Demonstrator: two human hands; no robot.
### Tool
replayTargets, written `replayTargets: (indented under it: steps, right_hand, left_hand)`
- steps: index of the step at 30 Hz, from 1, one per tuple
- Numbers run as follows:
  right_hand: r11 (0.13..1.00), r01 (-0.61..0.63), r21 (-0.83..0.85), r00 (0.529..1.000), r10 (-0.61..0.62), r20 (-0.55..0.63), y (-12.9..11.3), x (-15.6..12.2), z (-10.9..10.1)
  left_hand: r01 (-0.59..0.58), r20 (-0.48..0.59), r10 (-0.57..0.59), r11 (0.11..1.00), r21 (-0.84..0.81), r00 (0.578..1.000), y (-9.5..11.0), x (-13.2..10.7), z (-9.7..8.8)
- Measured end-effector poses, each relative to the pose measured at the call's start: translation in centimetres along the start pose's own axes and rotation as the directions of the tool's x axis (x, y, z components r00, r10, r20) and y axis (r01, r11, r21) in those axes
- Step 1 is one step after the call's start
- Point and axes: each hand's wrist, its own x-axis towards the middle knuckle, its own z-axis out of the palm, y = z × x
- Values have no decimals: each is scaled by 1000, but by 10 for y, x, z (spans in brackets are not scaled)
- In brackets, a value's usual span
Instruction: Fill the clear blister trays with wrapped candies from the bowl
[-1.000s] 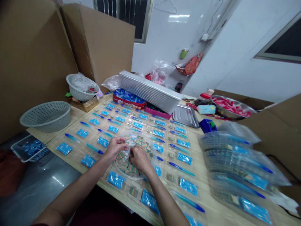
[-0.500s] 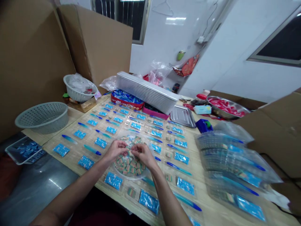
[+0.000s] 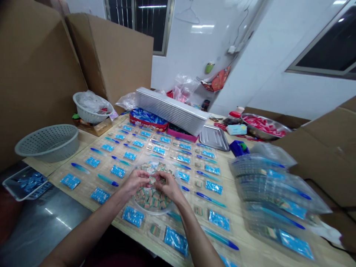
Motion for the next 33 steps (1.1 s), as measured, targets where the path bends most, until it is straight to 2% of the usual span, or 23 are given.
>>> replayTargets:
  steps: [8, 11, 13, 15, 19, 21, 22, 23, 25, 28, 30, 33]
  right_hand:
    - [998, 19, 65, 1000, -18, -20, 4, -2, 3]
    - [1000, 7, 7, 1000, -6, -29, 7, -3, 6]
    - [994, -9, -108, 1000, 7, -27, 6, -5, 8]
    - [954, 24, -300, 998, -43, -56, 3, -7, 10]
    - [744, 107, -660, 977, -203, -70, -5, -10, 11]
    - [672, 86, -735, 978, -199, -68, -5, -11, 9]
    - [665, 69, -744, 978, -191, -80, -4, -11, 7]
    - [682, 57, -729, 978, -183, -95, -3, -12, 5]
    - [788, 54, -613, 980, -161, -120, 0, -12, 2]
    - [952, 32, -304, 987, -78, -141, 2, -12, 2]
    - [989, -1, -146, 988, -22, -155, 1, -11, 5]
    - [999, 5, -54, 981, -15, -191, -2, -9, 8]
  left_hand:
    - [65, 93, -62, 998, -20, 994, 3, -1, -1]
    - [34, 55, -35, 999, 23, 998, 1, -2, 1]
    - [-18, 3, 17, 995, 96, 1000, -1, -3, 3]
    - [-68, -21, 73, 980, 185, 997, -2, -4, 6]
    - [-126, -31, 141, 947, 296, 990, -2, -5, 9]
    - [-128, -49, 151, 941, 314, 987, -2, -4, 7]
    - [-126, -56, 150, 941, 313, 987, -1, -4, 7]
    - [-126, -65, 153, 944, 305, 986, 0, -5, 6]
    - [-128, -87, 156, 955, 267, 984, 2, -6, 6]
    - [-124, -128, 147, 978, 169, 981, 5, -9, 10]
    - [-110, -124, 123, 989, 103, 985, 6, -12, 13]
    - [-91, -94, 93, 996, 26, 991, 5, -14, 16]
